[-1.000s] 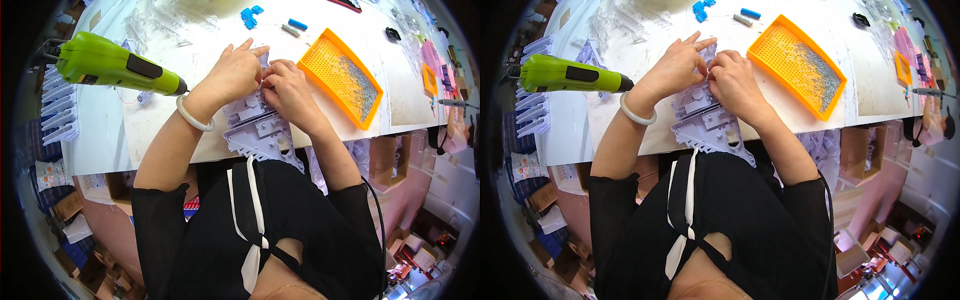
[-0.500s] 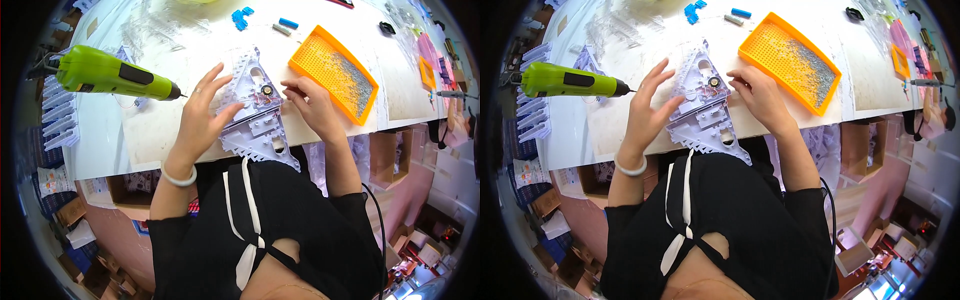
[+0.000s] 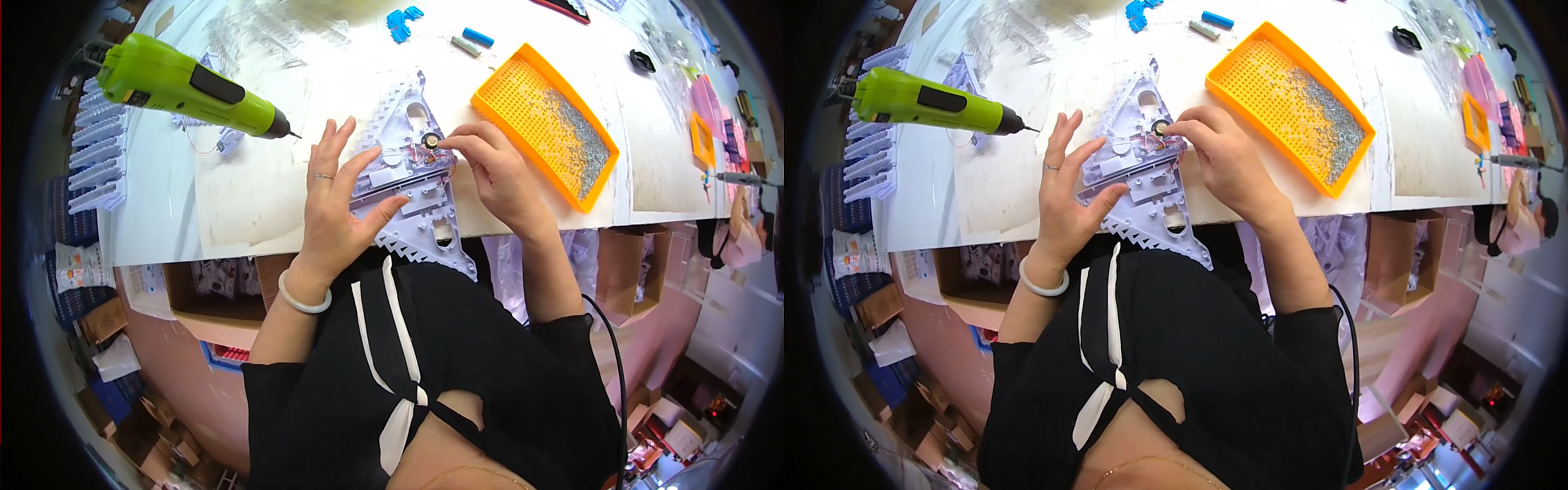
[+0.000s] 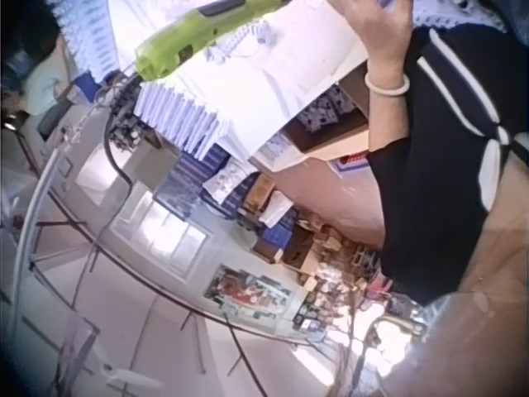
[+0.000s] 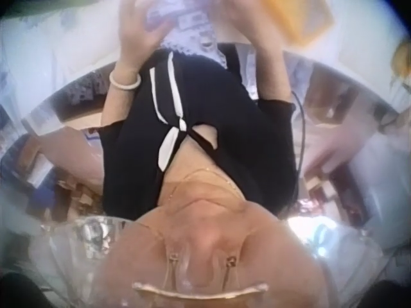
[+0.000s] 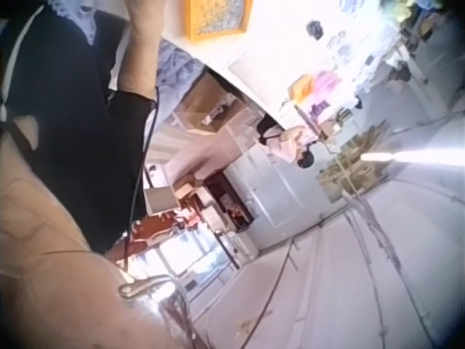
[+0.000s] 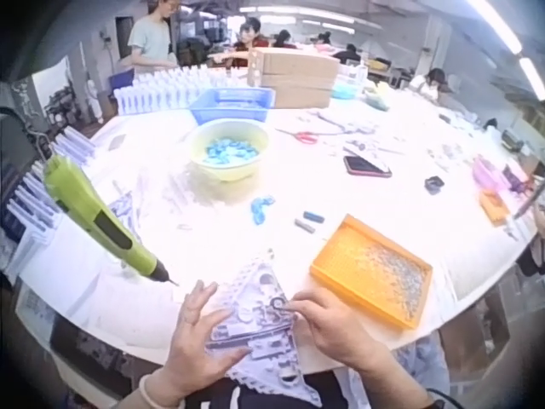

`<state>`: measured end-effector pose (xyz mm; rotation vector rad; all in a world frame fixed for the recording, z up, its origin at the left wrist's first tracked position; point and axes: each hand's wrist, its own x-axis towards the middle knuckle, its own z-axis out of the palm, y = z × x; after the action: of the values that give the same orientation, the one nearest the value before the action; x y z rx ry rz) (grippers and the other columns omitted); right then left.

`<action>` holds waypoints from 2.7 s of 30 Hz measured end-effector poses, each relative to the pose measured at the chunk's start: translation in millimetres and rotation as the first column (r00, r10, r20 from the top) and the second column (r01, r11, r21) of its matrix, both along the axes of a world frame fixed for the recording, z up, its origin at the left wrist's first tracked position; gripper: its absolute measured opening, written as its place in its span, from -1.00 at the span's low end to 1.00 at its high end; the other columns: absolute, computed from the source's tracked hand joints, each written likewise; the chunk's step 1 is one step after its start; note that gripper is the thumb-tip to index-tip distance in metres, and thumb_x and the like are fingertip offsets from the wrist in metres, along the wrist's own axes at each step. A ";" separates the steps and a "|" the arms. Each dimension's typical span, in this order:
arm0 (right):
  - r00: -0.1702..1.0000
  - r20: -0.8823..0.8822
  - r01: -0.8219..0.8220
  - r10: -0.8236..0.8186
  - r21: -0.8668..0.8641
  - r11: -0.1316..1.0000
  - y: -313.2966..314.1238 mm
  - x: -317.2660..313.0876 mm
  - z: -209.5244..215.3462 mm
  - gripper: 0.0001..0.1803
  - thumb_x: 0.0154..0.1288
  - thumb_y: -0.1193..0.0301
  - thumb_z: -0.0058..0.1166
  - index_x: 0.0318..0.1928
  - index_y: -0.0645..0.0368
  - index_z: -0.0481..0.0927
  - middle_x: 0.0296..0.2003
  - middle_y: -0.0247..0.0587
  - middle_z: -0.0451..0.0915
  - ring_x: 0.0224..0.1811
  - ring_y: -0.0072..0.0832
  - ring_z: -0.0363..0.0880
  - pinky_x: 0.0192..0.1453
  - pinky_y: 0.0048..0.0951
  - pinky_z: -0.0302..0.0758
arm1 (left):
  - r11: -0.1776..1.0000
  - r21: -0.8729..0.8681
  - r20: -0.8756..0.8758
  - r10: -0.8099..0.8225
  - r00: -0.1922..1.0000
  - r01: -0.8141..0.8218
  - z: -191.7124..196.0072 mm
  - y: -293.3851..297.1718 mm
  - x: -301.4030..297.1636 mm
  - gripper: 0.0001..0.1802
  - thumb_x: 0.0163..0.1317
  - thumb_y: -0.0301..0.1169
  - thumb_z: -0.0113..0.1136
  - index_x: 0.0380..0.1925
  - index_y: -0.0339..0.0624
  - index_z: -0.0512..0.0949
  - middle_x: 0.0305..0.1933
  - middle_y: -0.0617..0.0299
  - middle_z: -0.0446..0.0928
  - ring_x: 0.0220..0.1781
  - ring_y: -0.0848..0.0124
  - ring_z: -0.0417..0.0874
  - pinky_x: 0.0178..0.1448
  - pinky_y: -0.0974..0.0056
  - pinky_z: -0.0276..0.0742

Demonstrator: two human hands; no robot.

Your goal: The person assembles electronic components, wires, and batteries into a plastic toy frame using a soldering iron.

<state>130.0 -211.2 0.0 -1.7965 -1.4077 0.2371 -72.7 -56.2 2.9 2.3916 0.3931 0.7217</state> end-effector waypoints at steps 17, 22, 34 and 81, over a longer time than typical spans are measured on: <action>0.935 0.299 -0.173 0.191 -0.085 0.981 5.2 5.2 -2.1 -0.53 0.12 0.76 0.07 0.00 0.07 0.71 0.15 -0.18 0.56 0.27 -0.15 0.48 0.31 -0.17 0.50 | 0.990 0.088 -0.037 0.118 0.992 -0.114 8.1 -26.5 8.4 -0.40 0.10 0.02 0.49 0.07 -0.04 0.65 0.52 -0.01 0.29 0.66 -0.08 0.05 0.60 -0.33 -0.06; 0.888 0.420 -0.176 0.189 -0.070 0.982 8.8 -1.3 -4.1 -0.59 0.11 0.70 0.10 -0.03 0.07 0.71 0.17 -0.19 0.55 0.31 -0.19 0.46 0.31 -0.18 0.48 | 0.994 0.094 -0.084 0.069 0.994 -0.061 6.0 -20.3 -1.6 -0.36 0.06 0.07 0.49 0.08 -0.03 0.65 0.53 -0.03 0.27 0.66 -0.08 0.05 0.59 -0.35 -0.08; 0.999 0.025 -0.032 0.036 -0.125 0.992 -52.5 7.3 -1.7 -0.44 0.21 0.77 0.06 0.23 0.16 0.58 0.25 -0.09 0.55 0.40 -0.12 0.45 0.48 -0.19 0.38 | 0.996 -0.045 -0.095 -0.087 0.992 0.083 -2.1 0.8 -59.0 0.00 -0.19 -0.11 0.64 0.32 -0.13 0.43 0.56 0.02 0.24 0.62 -0.06 0.17 0.62 -0.14 0.12; 0.549 -0.816 -0.145 0.180 0.119 0.982 37.1 19.3 26.5 -0.67 0.48 0.35 0.19 0.13 0.26 0.69 -0.02 -0.21 0.69 0.01 -0.53 0.64 0.14 -0.45 0.58 | 0.087 -0.960 0.268 0.003 0.963 0.267 19.8 11.3 67.6 -0.62 0.32 -0.57 0.33 0.14 -0.35 0.57 -0.01 0.12 0.67 0.00 0.39 0.71 0.13 0.33 0.69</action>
<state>149.3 -174.2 26.5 -1.2030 -0.8451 1.0152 -5.1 -44.8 22.6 0.9282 0.3745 0.3416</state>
